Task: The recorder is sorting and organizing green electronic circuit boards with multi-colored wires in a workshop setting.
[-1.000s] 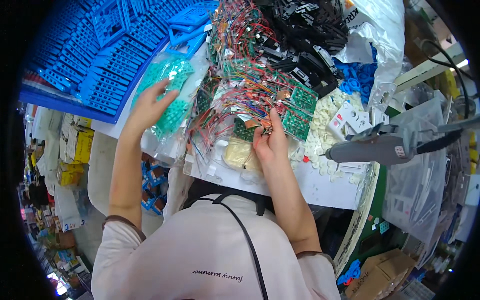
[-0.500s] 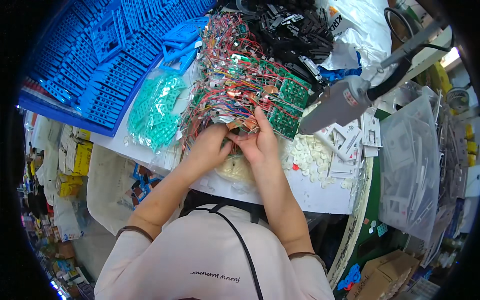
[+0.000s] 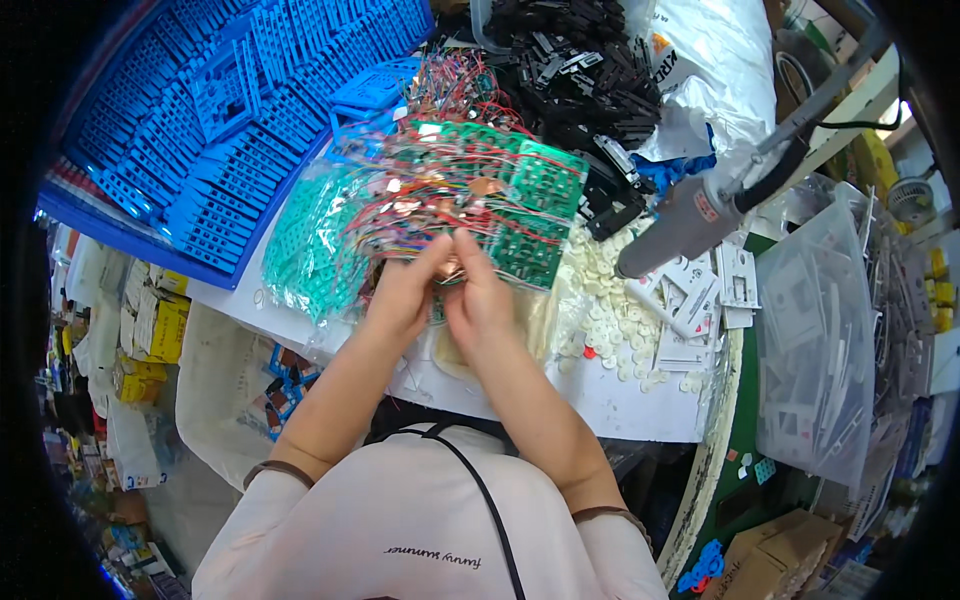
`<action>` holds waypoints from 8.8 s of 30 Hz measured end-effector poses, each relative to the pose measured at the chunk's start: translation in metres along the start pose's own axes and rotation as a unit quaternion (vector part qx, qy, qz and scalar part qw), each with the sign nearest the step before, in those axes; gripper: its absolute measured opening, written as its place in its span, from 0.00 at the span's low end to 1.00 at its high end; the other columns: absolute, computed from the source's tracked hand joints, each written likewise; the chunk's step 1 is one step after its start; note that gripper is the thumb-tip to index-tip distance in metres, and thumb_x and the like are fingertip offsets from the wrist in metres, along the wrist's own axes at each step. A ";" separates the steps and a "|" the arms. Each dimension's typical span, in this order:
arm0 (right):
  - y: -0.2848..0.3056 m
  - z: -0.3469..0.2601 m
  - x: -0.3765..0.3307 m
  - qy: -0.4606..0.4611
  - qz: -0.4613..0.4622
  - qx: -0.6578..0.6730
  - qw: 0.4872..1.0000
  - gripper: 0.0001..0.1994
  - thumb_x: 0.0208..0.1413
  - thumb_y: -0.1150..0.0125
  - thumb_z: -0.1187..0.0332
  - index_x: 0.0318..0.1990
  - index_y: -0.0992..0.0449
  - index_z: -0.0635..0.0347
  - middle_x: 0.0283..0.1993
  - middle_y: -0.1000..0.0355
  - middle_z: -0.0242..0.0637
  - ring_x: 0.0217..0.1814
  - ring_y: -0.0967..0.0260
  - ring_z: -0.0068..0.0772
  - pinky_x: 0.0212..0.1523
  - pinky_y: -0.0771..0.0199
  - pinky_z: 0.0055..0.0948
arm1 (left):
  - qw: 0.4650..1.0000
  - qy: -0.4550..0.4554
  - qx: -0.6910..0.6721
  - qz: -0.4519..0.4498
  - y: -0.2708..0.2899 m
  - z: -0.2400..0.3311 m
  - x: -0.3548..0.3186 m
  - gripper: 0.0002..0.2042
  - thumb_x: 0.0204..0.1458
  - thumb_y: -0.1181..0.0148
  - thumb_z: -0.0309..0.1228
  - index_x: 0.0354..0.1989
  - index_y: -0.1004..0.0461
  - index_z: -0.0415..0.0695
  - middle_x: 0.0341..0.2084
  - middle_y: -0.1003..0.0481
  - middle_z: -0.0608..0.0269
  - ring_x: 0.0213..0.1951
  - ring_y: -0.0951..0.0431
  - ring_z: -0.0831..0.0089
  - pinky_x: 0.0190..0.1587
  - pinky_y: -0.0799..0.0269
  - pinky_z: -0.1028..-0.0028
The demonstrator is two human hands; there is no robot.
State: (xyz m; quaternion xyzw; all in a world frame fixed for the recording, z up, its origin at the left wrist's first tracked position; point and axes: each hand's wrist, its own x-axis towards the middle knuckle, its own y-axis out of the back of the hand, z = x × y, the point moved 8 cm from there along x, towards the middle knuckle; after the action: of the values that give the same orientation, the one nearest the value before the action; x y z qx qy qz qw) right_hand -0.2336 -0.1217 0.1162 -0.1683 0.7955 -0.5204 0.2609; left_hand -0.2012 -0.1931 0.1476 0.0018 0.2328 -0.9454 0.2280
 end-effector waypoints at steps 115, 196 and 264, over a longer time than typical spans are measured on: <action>-0.057 -0.049 0.103 0.423 -0.060 -0.821 0.379 0.32 0.42 0.32 0.66 0.56 0.37 0.66 0.57 0.38 0.50 0.58 0.43 0.54 0.57 0.38 0.44 | 0.825 -0.160 0.542 0.032 0.090 0.080 0.073 0.16 0.52 0.41 0.39 0.38 0.24 0.36 0.26 0.22 0.56 0.29 0.21 0.69 0.31 0.28 0.71; 0.009 0.080 0.115 -0.145 -0.018 -0.441 0.886 0.07 0.60 0.48 0.64 0.38 0.32 0.57 0.33 0.28 0.31 0.30 0.27 0.24 0.27 0.22 0.29 | 0.679 -0.068 0.726 0.089 0.172 0.166 0.098 0.10 0.42 0.38 0.30 0.30 0.24 0.37 0.17 0.26 0.55 0.21 0.24 0.65 0.26 0.29 0.68; 0.275 0.017 -0.485 0.260 0.573 -0.285 0.723 0.08 0.59 0.43 0.69 0.44 0.26 0.59 0.34 0.26 0.31 0.30 0.31 0.17 0.26 0.33 0.16 | 0.357 -0.367 0.732 -0.449 0.003 -0.005 0.178 0.26 0.50 0.46 0.30 0.61 0.37 0.42 0.65 0.45 0.47 0.66 0.48 0.48 0.67 0.58 0.54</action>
State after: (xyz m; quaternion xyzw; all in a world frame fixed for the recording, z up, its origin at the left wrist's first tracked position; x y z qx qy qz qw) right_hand 0.1687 0.2375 -0.0250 0.3954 0.8877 -0.0432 0.2320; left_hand -0.3594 -0.2698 0.1224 -0.2835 -0.6920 -0.6111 -0.2594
